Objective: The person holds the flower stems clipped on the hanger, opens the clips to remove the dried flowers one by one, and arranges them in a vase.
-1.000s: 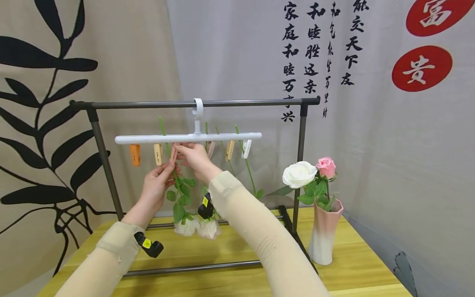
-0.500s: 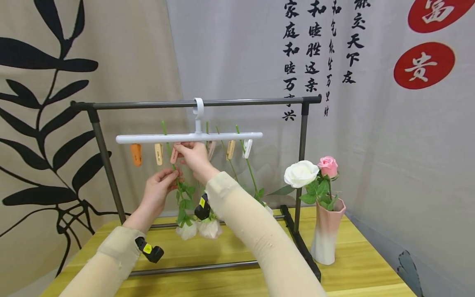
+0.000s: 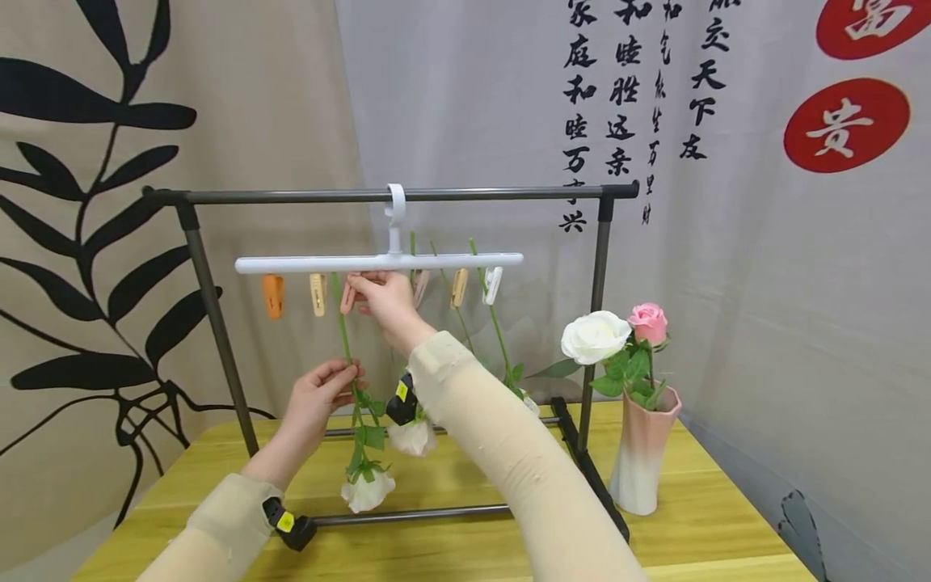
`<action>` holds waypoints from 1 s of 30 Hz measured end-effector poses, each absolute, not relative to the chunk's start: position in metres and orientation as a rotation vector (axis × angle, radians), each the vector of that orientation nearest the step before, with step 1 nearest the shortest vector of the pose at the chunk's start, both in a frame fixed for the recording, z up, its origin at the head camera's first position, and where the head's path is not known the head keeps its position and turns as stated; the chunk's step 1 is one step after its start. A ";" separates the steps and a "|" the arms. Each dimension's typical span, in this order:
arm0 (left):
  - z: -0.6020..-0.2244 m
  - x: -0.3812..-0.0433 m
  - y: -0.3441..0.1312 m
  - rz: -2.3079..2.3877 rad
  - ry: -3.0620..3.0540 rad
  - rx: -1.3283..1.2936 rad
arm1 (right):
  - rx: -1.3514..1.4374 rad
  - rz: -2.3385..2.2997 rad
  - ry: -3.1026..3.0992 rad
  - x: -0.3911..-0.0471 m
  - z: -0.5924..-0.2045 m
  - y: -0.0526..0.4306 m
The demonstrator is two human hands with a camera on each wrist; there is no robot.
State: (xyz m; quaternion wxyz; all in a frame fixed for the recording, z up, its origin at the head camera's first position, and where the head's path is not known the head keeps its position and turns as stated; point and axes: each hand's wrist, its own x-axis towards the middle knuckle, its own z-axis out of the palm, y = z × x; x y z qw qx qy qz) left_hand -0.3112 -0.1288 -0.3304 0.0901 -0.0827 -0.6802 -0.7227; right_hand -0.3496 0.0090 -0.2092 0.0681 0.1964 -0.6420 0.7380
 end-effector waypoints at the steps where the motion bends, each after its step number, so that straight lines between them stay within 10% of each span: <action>1: -0.334 -0.310 -0.129 -2.155 -2.023 -0.242 | 0.587 2.223 -1.934 -0.349 -0.209 0.009; 30: -0.351 -0.281 -0.136 -2.123 -2.063 -0.283 | 0.670 2.218 -2.234 -0.324 -0.228 0.032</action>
